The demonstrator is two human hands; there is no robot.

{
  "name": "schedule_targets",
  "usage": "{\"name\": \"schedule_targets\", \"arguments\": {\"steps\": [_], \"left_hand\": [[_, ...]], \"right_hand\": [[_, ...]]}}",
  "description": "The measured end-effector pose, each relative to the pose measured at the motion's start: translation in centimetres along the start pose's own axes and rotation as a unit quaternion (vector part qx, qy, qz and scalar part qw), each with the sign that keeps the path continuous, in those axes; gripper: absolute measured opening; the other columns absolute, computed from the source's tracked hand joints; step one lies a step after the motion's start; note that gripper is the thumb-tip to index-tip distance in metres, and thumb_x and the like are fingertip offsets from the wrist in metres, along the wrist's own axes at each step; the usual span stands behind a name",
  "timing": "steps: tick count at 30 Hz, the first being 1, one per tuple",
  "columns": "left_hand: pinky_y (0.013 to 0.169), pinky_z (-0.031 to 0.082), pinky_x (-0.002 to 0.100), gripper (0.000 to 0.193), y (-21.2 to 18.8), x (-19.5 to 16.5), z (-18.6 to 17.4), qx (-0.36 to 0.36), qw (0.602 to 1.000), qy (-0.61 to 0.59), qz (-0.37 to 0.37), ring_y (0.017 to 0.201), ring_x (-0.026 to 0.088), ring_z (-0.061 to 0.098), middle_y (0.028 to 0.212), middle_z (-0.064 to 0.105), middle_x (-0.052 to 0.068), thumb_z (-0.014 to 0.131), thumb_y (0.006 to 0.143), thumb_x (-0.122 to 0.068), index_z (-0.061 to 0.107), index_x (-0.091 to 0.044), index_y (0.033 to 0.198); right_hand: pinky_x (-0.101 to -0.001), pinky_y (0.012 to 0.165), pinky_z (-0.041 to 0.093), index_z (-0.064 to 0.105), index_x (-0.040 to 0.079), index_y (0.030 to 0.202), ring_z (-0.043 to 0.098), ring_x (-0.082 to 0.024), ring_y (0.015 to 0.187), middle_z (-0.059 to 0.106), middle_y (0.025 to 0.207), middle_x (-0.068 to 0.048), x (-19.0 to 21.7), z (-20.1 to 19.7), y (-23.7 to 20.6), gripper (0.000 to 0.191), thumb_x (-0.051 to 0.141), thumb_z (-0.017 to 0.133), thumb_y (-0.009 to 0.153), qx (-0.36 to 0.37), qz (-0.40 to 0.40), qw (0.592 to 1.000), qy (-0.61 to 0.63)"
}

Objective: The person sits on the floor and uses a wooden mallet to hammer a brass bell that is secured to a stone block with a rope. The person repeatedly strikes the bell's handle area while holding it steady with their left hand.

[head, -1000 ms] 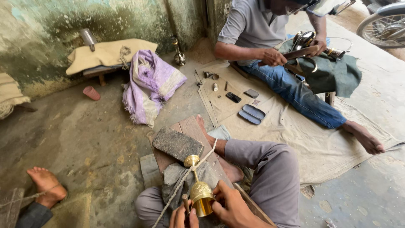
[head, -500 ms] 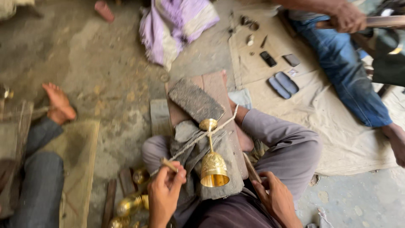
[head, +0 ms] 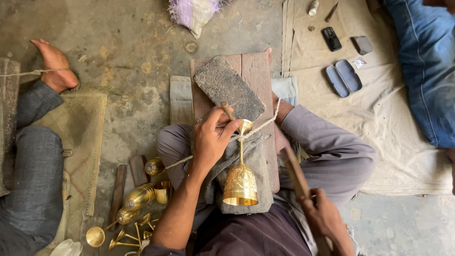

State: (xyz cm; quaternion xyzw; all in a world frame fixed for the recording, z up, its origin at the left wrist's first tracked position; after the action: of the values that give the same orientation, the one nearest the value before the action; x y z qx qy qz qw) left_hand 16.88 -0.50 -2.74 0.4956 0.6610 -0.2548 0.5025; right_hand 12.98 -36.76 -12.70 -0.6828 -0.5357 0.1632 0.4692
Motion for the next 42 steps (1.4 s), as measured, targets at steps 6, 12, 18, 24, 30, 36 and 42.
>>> {"name": "schedule_targets", "arguments": {"steps": [6,12,18,24,30,36,42], "left_hand": [[0.064,0.065,0.029,0.029,1.2,1.1,1.3,-0.013,1.000,-0.004,0.005,0.083,0.018,0.080,0.093,0.079,0.009,0.075,0.094,-0.021,0.067,-0.003,0.114],[0.062,0.061,0.032,0.024,0.9,0.7,1.9,-0.043,0.993,0.073,0.079,0.079,0.020,0.076,0.090,0.076,0.007,0.074,0.096,-0.022,0.066,-0.007,0.114],[0.066,0.056,0.039,0.023,0.6,0.3,1.7,-0.052,0.992,0.082,0.082,0.081,0.028,0.073,0.092,0.073,0.008,0.072,0.099,-0.023,0.062,-0.006,0.111],[0.063,0.054,0.040,0.023,0.8,0.3,1.6,-0.048,0.992,0.082,0.077,0.077,0.028,0.071,0.089,0.071,0.009,0.072,0.098,-0.023,0.061,-0.005,0.107],[0.058,0.055,0.036,0.024,0.9,1.1,1.9,-0.028,0.995,0.076,0.053,0.072,0.022,0.072,0.087,0.072,0.007,0.071,0.099,-0.026,0.061,-0.006,0.109],[0.060,0.056,0.036,0.026,0.9,0.9,1.6,-0.031,0.995,0.060,0.068,0.075,0.022,0.073,0.089,0.072,0.009,0.070,0.100,-0.027,0.061,-0.006,0.112],[0.060,0.057,0.036,0.026,1.0,0.9,1.6,-0.022,0.998,0.045,0.049,0.075,0.022,0.074,0.090,0.073,0.009,0.069,0.100,-0.027,0.062,-0.006,0.112]], "right_hand": [[-0.0534,0.073,0.060,0.040,0.000,0.139,0.071,-0.034,0.089,0.066,0.104,-0.025,4.4,-7.1,-0.7,0.075,0.014,0.072,0.073,-0.153,-0.235,0.936,0.212],[-0.0499,0.061,0.057,0.057,-0.002,0.130,0.068,-0.038,0.072,0.070,0.089,-0.023,10.4,-11.5,-0.1,0.043,0.009,0.072,0.091,-0.170,-0.180,0.969,-0.016],[-0.0390,0.067,0.053,0.041,-0.007,0.116,0.066,-0.023,0.080,0.065,0.093,-0.011,21.0,-15.7,-7.6,0.040,0.003,0.070,0.090,-0.334,-0.501,0.796,0.059],[-0.0422,0.071,0.048,0.061,0.010,0.118,0.061,-0.025,0.074,0.066,0.082,-0.010,26.3,-16.3,-11.3,0.024,0.002,0.070,0.097,-0.523,-0.519,0.574,-0.357],[-0.0421,0.072,0.044,0.069,0.009,0.121,0.059,-0.026,0.070,0.067,0.087,-0.013,25.7,-16.1,-8.3,0.018,0.004,0.066,0.104,-0.433,-0.447,0.659,-0.423],[-0.0422,0.072,0.043,0.063,-0.006,0.133,0.059,-0.028,0.074,0.064,0.089,-0.016,25.4,-16.9,-8.3,0.045,-0.008,0.061,0.088,-0.404,-0.466,0.730,-0.296],[-0.0385,0.073,0.043,0.057,-0.004,0.130,0.056,-0.023,0.079,0.061,0.097,-0.016,25.5,-17.1,-9.0,0.039,0.004,0.060,0.092,-0.348,-0.511,0.775,-0.131]]}}
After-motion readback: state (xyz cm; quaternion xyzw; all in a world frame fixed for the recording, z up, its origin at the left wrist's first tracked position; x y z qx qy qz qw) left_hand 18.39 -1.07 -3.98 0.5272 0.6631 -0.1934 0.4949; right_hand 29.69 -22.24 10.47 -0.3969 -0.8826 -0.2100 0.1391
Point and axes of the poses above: each hand's wrist, its own y-axis towards the middle knuckle, its own z-axis out of the palm, x = y × z, the point moved 5 cm from there along y, towards the middle knuckle
